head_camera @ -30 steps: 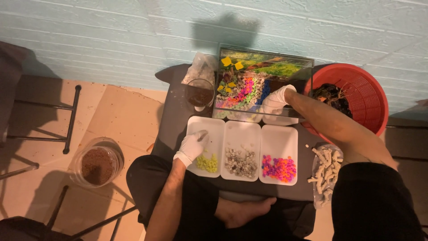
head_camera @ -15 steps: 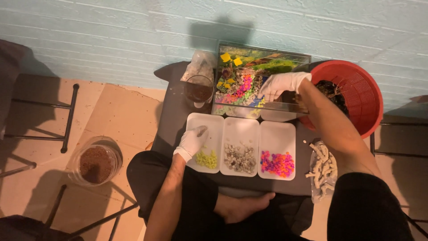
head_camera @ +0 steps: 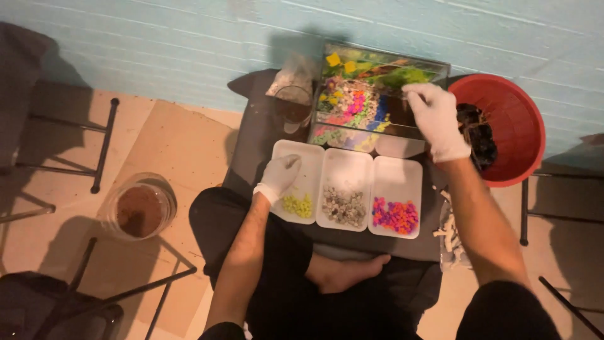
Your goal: Arranging decorative gravel and wood pieces inside a small glass aquarium as part of a packaging process.
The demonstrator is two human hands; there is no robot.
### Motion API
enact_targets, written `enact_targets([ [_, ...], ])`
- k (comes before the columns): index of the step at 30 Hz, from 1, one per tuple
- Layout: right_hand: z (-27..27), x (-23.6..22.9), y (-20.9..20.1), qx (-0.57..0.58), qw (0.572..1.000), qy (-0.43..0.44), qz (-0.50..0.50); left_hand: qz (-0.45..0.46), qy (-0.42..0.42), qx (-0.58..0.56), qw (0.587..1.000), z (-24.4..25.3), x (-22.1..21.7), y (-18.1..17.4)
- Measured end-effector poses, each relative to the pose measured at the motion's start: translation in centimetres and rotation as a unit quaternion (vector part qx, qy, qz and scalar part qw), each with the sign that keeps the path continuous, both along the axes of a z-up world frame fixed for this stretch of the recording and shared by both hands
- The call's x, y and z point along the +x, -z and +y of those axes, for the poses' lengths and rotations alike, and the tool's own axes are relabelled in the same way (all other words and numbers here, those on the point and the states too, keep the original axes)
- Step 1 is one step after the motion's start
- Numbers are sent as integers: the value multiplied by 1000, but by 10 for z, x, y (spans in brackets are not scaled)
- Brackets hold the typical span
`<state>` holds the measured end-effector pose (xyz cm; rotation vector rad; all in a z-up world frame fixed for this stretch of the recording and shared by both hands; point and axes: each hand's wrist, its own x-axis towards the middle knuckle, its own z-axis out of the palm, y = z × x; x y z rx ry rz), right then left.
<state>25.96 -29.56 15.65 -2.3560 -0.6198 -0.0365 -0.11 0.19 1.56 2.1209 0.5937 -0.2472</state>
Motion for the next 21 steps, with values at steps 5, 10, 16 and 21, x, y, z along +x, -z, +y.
enact_targets([
  [5, 10, -130, 37, 137, 987, -44, -75, -31, -33, -28, 999, -3, -6, -29],
  [10, 66, -231, 113, 236, 957, -70, 153, -53, -57, -46, 996, 1, 0, 9],
  [16, 114, -269, 183, -309, 923, -209, 97, -45, -66, -37, 996, 1, 0, -1],
  [21, 118, -287, 166, -316, 907, -269, -72, -19, -68, -46, 996, -1, 0, 3],
])
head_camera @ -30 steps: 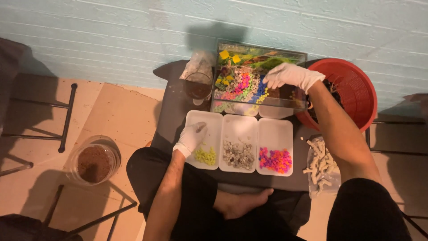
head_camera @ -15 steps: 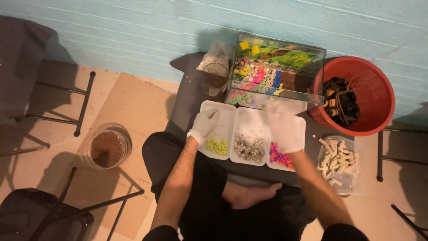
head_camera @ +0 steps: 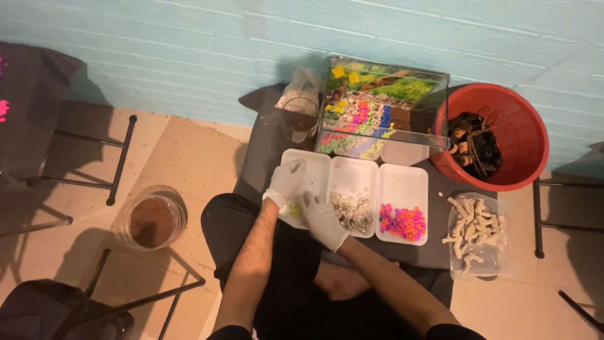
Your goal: Arranging decorative gravel and wood pieces inside a small glass aquarium as part of a packaging process.
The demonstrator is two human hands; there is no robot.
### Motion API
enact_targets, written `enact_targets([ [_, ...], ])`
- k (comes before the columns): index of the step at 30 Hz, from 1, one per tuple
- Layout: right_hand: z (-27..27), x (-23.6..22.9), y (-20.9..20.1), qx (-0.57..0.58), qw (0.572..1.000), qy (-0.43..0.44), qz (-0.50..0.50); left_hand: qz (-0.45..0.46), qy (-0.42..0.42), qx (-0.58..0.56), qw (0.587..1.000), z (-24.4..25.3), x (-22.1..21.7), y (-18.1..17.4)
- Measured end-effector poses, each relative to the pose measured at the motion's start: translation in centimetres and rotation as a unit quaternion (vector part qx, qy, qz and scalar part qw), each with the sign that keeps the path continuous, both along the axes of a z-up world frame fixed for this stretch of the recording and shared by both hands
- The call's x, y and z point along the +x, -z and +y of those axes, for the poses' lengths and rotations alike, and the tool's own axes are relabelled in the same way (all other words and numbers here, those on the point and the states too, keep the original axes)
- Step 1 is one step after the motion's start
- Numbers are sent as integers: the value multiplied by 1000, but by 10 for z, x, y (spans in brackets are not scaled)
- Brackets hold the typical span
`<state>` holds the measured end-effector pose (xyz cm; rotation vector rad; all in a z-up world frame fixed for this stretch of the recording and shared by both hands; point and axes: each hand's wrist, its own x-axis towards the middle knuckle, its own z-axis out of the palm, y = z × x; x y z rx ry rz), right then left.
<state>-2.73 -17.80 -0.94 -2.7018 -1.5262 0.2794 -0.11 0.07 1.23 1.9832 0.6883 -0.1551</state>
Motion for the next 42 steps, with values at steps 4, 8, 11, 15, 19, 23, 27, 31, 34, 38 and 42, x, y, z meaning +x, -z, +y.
enact_targets([
  [4, 8, -9, -37, 21, 1000, 13, -5, 6, 8, 7, 1000, 0, 1, -2],
  [8, 7, -5, -20, 60, 997, -8, -43, 14, 3, -2, 1000, -2, -1, -16],
  [11, 9, -1, -6, 73, 996, -13, -50, 13, 2, -3, 1000, -4, -4, -31],
  [15, 13, -3, 0, 56, 996, 0, -75, 11, -1, -1, 1000, -4, -3, -28],
  [19, 16, 0, 20, 61, 992, 1, -112, 6, -3, -8, 1000, -5, -4, -28],
  [23, 23, 3, 51, 50, 985, 1, -167, 11, 0, -4, 1000, -4, -4, -17],
  [27, 33, 3, 41, 64, 984, 2, -169, 22, -3, -6, 1000, -4, -4, -14],
  [31, 32, 4, 39, 80, 989, 45, -118, 32, 1, 4, 999, -5, -4, -24],
  [34, 31, 9, 65, 73, 990, 50, -112, 26, -5, 3, 1000, -2, 0, -9],
  [38, 25, 17, 63, 87, 994, 30, -59, 24, -5, 2, 1000, 4, 5, 32],
  [42, 24, 32, 52, 113, 965, 138, 194, 7, -8, -14, 1000, 6, 4, 25],
])
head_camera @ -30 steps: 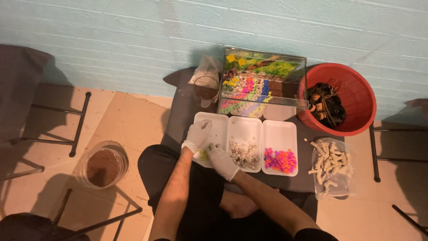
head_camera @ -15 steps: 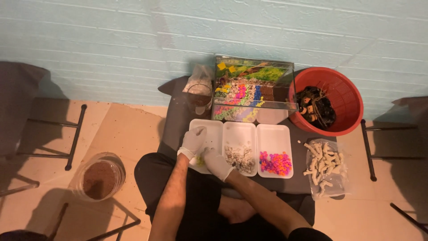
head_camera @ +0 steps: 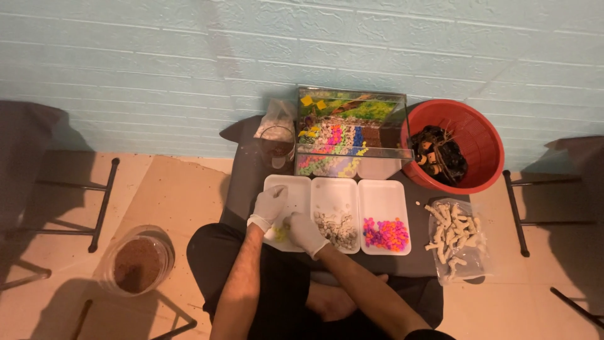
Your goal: Arranging decorative gravel and wood pieces inside a small glass aquarium as part of a packaging process.
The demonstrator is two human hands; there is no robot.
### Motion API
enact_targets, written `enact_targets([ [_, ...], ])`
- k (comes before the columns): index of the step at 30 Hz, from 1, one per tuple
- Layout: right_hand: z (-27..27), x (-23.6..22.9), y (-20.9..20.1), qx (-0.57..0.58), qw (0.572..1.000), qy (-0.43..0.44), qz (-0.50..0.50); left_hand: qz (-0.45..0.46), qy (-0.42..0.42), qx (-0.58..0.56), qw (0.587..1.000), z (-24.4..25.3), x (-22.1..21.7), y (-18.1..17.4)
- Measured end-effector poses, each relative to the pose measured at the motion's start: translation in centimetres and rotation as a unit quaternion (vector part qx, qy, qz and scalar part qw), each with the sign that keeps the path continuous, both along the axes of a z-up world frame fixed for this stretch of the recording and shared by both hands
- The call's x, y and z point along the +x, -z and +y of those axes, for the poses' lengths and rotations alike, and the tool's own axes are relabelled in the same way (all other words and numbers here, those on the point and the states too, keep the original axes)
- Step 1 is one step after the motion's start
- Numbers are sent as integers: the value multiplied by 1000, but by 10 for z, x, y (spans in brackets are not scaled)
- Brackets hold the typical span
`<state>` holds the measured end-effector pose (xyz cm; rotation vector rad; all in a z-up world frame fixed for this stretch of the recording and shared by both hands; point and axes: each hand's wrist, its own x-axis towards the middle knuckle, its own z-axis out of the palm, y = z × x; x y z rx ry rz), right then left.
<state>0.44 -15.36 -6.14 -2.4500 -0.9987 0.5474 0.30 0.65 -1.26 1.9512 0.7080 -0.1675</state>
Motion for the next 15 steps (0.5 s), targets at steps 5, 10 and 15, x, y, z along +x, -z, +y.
enact_targets([
  [5, -10, -3, -36, 137, 929, 212, 269, 0, -5, -6, 1000, -3, -6, 1],
  [10, -11, -2, -29, 345, 682, 336, 551, -11, -5, 0, 1000, -9, -10, -42],
  [15, -18, -2, -41, 444, 530, 360, 626, -1, -12, 10, 1000, -3, -4, 4],
])
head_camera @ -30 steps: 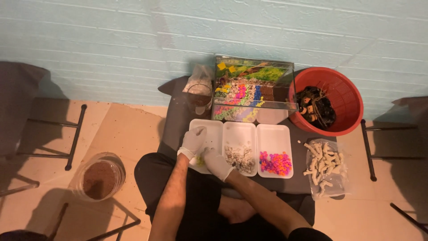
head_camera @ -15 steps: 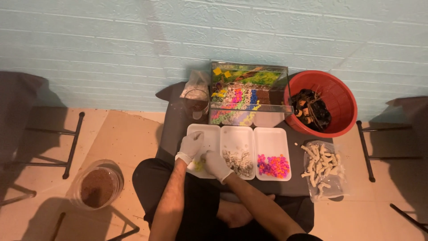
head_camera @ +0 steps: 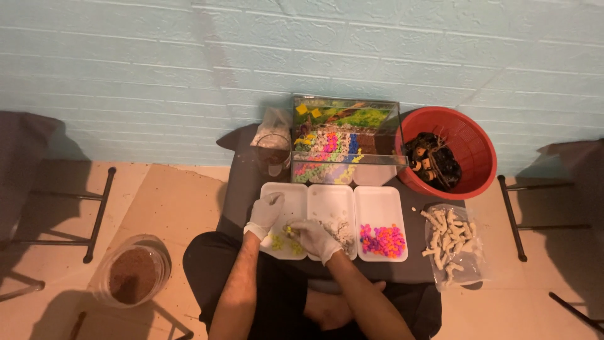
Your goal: Arranging decorative gravel and wood pieces inside a small glass aquarium as part of a packaging process.
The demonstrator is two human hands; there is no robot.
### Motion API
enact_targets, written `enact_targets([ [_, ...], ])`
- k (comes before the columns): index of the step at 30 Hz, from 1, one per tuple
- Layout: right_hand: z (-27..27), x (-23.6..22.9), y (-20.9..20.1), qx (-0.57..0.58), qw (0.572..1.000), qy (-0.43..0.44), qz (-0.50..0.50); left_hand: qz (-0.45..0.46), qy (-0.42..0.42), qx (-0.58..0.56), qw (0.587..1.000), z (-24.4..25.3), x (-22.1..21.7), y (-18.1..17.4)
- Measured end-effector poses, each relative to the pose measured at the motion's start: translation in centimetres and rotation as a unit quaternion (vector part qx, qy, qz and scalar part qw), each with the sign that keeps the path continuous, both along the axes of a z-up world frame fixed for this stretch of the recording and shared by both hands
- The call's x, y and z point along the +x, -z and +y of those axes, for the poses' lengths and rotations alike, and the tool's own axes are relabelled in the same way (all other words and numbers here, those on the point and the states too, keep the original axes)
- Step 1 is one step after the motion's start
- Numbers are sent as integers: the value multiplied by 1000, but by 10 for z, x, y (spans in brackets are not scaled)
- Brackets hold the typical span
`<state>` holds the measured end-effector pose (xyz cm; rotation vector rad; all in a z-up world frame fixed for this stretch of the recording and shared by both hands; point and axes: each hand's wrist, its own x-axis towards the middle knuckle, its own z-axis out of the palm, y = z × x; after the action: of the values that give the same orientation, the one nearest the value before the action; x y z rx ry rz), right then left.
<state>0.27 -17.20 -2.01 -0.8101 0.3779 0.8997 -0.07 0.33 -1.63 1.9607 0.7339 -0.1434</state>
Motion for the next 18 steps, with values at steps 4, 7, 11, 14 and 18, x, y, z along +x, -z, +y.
enact_targets([
  [4, 1, -6, 9, 49, 999, 11, 1, 3, 2, -4, 1000, -3, -2, -13],
  [7, 3, -11, -12, -31, 945, -122, -302, 11, -1, 10, 1000, -1, 4, 12],
  [11, 9, -2, -32, -2, 996, -68, -55, 28, -10, 5, 1000, -1, 7, 17],
  [14, 12, 9, 5, 15, 996, -64, 52, 25, -13, -6, 1000, -1, 7, 22],
  [18, 19, 6, 17, 13, 994, -79, 69, 30, -19, -29, 999, 5, 8, 41],
])
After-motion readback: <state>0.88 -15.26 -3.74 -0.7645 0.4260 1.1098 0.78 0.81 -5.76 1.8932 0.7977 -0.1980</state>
